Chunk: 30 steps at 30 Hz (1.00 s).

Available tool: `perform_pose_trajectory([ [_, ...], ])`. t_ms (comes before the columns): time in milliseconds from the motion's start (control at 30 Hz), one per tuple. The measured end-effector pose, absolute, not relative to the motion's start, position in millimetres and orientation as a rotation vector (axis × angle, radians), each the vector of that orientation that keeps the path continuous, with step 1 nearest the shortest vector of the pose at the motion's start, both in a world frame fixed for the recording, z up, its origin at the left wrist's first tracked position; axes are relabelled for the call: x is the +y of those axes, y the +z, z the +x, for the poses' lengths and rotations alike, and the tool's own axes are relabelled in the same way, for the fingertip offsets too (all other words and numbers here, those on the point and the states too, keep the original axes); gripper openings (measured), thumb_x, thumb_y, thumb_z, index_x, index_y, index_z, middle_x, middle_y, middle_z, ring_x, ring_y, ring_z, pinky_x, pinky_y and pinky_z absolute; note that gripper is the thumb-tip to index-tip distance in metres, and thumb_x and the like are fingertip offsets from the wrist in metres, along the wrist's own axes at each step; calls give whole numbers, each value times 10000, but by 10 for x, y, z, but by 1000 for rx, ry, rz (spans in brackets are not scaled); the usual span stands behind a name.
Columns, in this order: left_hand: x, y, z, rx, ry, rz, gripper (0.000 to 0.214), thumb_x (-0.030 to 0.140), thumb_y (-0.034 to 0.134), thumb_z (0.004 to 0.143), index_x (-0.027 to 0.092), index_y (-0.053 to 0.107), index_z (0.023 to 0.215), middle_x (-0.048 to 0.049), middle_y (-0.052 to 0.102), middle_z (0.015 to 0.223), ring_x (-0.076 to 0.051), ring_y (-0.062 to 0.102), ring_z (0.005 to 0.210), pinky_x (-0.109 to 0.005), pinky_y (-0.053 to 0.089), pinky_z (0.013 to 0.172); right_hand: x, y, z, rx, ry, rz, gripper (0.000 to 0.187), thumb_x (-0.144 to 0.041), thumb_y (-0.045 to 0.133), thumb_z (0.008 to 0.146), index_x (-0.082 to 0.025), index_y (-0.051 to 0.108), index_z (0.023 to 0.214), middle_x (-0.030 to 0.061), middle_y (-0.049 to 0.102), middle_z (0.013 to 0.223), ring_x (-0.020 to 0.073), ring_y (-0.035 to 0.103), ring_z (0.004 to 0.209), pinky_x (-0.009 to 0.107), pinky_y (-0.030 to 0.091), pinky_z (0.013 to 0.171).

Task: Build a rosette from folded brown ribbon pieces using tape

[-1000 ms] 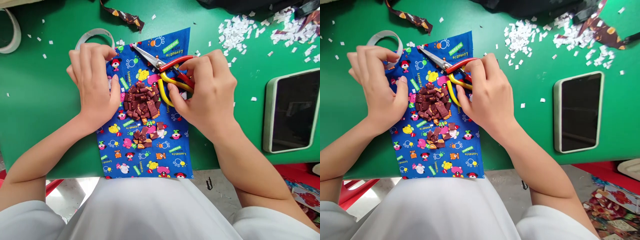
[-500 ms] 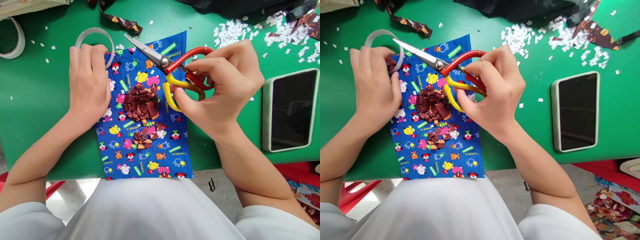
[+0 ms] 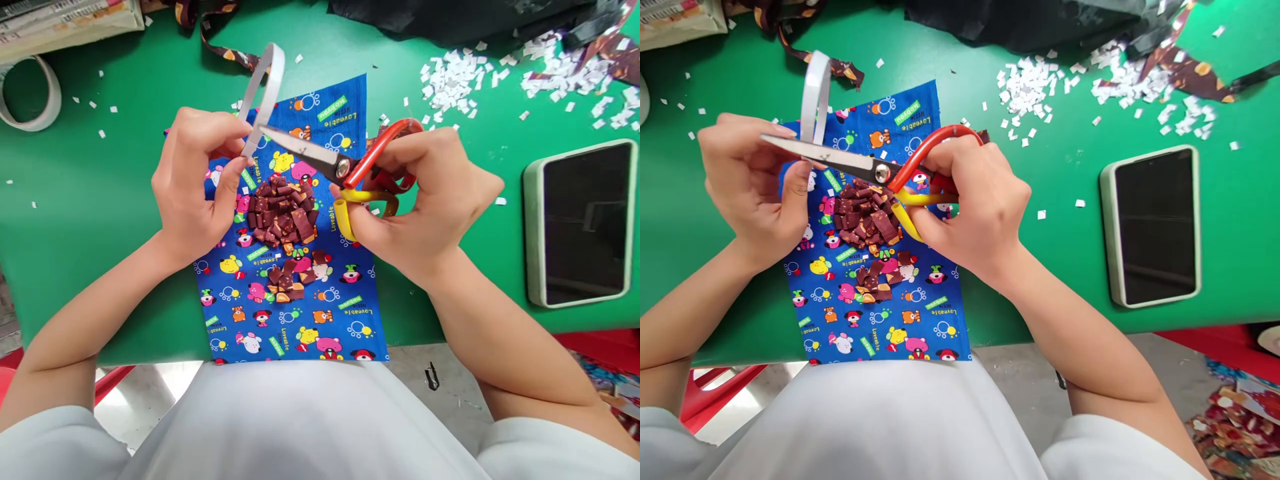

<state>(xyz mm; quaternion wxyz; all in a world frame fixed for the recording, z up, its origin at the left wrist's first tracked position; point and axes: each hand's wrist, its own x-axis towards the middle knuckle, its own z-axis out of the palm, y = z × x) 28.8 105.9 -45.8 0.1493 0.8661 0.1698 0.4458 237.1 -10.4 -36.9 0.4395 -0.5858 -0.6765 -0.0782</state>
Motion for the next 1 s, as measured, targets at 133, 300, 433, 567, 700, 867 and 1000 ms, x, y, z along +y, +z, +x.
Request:
perform_pose_trajectory([
  [133, 1083, -521, 275, 518, 1274, 2348, 252, 288, 556, 941, 256, 536, 1190, -28, 561, 1004, -77, 570, 828, -165, 565, 654, -109, -375, 2379, -1744, -150, -1487, 230, -321, 685, 770, -238, 478, 824, -17, 590, 680, 121, 499, 512, 311, 438, 509],
  [300, 1066, -519, 270, 539, 1198, 2253, 277, 314, 555, 945, 261, 523, 1216, -13, 547, 1060, -48, 625, 794, -163, 595, 702, -116, -409, 2408, -1803, -72, -1585, 253, -395, 612, 798, -237, 421, 854, -5, 558, 687, 125, 463, 521, 299, 396, 467],
  [433, 1047, -503, 276, 511, 1164, 2192, 243, 256, 545, 959, 235, 527, 1201, 15, 592, 1068, -53, 698, 839, -135, 595, 753, -95, -465, 2449, -1821, -84, -1613, 372, -511, 637, 764, -233, 415, 875, 8, 545, 706, 126, 434, 538, 316, 380, 485],
  [567, 1035, -503, 270, 499, 1227, 2177, 218, 159, 581, 929, 209, 571, 1141, 7, 619, 1011, -50, 694, 828, -129, 591, 751, -91, -506, 2472, -1806, 18, -1634, 330, -507, 631, 782, -234, 458, 849, 27, 552, 710, 179, 521, 626, 378, 437, 595],
  [700, 1035, -530, 254, 495, 1225, 2189, 221, 258, 567, 945, 243, 547, 1165, 14, 607, 1014, -48, 669, 856, -149, 602, 770, -98, -518, 2472, -1831, -15, -1658, 278, -488, 614, 818, -238, 515, 887, 37, 593, 730, 216, 579, 706, 414, 442, 676],
  [867, 1029, -514, 269, 505, 1255, 2141, 169, 256, 563, 951, 214, 562, 1114, 9, 614, 988, -49, 662, 841, -179, 612, 757, -93, -509, 2466, -1846, -321, -1515, 272, -467, 627, 827, -229, 528, 913, 4, 550, 668, 184, 561, 642, 370, 406, 630],
  [1000, 1043, -477, 278, 398, 1284, 2225, 176, 229, 565, 952, 194, 529, 1120, 4, 591, 961, -74, 677, 837, -232, 610, 695, -120, -468, 2465, -1872, -339, -1575, 296, -499, 594, 855, -222, 523, 935, -6, 546, 693, 179, 567, 667, 358, 421, 663],
])
